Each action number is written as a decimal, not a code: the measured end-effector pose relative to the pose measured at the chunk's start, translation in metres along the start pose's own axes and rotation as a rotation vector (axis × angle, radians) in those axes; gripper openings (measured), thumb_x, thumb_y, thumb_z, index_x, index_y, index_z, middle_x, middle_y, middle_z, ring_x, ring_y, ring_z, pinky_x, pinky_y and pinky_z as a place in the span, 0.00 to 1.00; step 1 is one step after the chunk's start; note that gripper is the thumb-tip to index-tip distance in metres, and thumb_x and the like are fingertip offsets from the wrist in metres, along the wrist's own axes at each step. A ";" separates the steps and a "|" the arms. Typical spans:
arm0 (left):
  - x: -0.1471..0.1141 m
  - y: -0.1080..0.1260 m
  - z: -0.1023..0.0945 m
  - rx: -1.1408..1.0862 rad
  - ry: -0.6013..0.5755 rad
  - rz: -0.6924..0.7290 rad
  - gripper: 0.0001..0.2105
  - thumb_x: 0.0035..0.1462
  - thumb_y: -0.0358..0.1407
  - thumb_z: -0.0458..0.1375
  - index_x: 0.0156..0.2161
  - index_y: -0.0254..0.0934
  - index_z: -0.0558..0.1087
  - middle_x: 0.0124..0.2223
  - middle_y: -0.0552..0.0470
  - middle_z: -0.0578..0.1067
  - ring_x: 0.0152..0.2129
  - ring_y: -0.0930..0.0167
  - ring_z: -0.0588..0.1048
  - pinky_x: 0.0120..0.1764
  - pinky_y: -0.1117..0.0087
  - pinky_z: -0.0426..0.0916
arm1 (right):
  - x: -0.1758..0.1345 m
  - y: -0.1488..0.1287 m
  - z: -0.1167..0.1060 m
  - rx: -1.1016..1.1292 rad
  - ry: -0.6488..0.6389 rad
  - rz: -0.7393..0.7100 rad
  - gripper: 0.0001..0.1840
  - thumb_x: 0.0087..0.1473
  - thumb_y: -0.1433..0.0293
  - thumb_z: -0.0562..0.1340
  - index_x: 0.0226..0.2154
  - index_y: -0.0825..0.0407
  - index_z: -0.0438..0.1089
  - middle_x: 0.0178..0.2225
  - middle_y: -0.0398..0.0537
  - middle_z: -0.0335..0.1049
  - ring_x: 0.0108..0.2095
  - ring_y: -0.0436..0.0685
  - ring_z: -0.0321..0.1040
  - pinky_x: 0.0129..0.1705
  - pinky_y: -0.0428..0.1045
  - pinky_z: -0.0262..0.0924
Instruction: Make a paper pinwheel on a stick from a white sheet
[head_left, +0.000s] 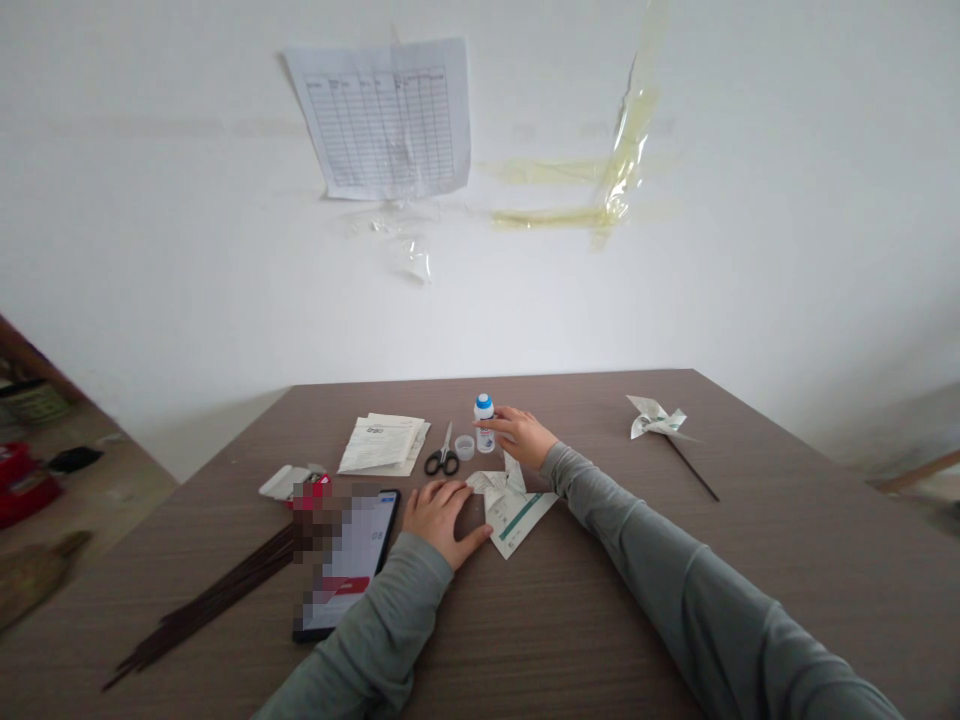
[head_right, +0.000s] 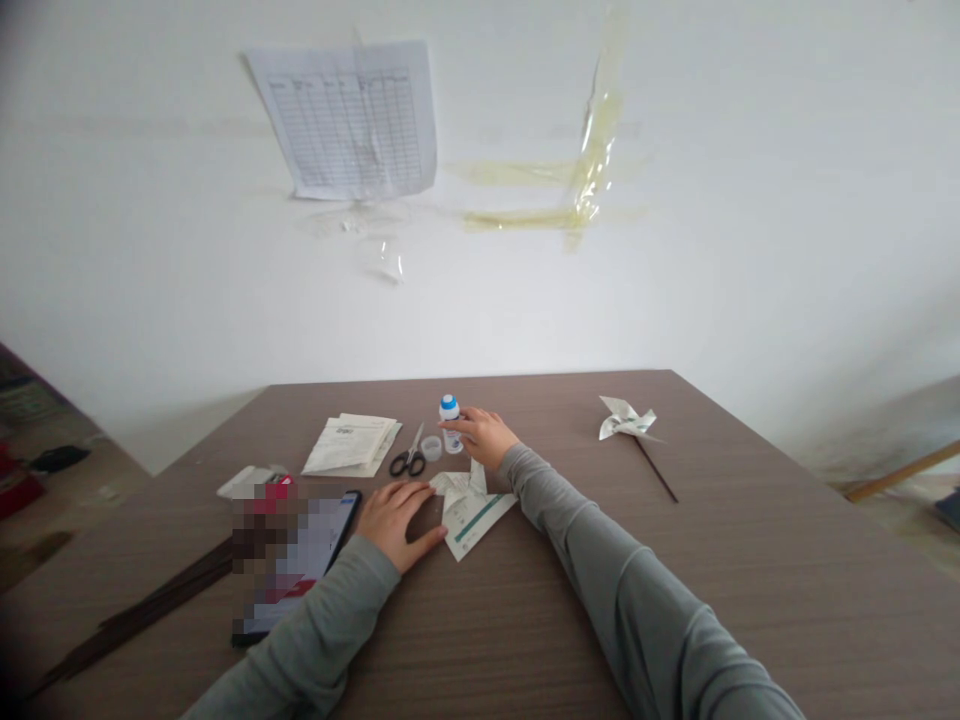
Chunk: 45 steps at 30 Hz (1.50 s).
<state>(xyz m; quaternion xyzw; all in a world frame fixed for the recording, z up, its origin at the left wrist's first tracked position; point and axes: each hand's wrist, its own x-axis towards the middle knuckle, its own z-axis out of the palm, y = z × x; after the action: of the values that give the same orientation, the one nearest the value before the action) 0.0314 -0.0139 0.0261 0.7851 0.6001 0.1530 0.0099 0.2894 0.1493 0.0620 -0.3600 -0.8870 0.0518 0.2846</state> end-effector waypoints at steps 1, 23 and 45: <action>0.000 0.000 -0.001 -0.003 0.001 0.000 0.29 0.74 0.52 0.74 0.74 0.45 0.89 0.77 0.38 0.89 0.75 0.38 0.82 0.81 0.32 0.74 | 0.001 0.000 0.001 0.002 0.008 0.005 0.36 0.74 0.80 0.70 0.73 0.32 0.90 0.67 0.53 0.89 0.64 0.66 0.85 0.67 0.59 0.80; -0.002 0.006 -0.002 0.024 0.005 0.010 0.29 0.72 0.49 0.76 0.73 0.46 0.91 0.79 0.39 0.88 0.75 0.35 0.82 0.79 0.24 0.75 | -0.097 0.038 -0.041 -0.064 0.265 0.037 0.31 0.78 0.78 0.65 0.69 0.35 0.93 0.63 0.56 0.90 0.59 0.67 0.90 0.67 0.65 0.85; -0.006 0.022 -0.025 -0.099 0.024 0.012 0.26 0.69 0.46 0.76 0.70 0.46 0.91 0.75 0.35 0.90 0.72 0.37 0.85 0.79 0.26 0.75 | -0.115 0.032 -0.041 -0.135 0.228 0.040 0.37 0.71 0.80 0.64 0.69 0.33 0.92 0.54 0.53 0.91 0.53 0.67 0.85 0.75 0.70 0.78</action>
<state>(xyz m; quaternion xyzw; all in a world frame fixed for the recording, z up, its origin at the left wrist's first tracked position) 0.0444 -0.0304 0.0533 0.7853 0.5872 0.1920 0.0409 0.3974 0.0916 0.0328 -0.3993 -0.8431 -0.0436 0.3575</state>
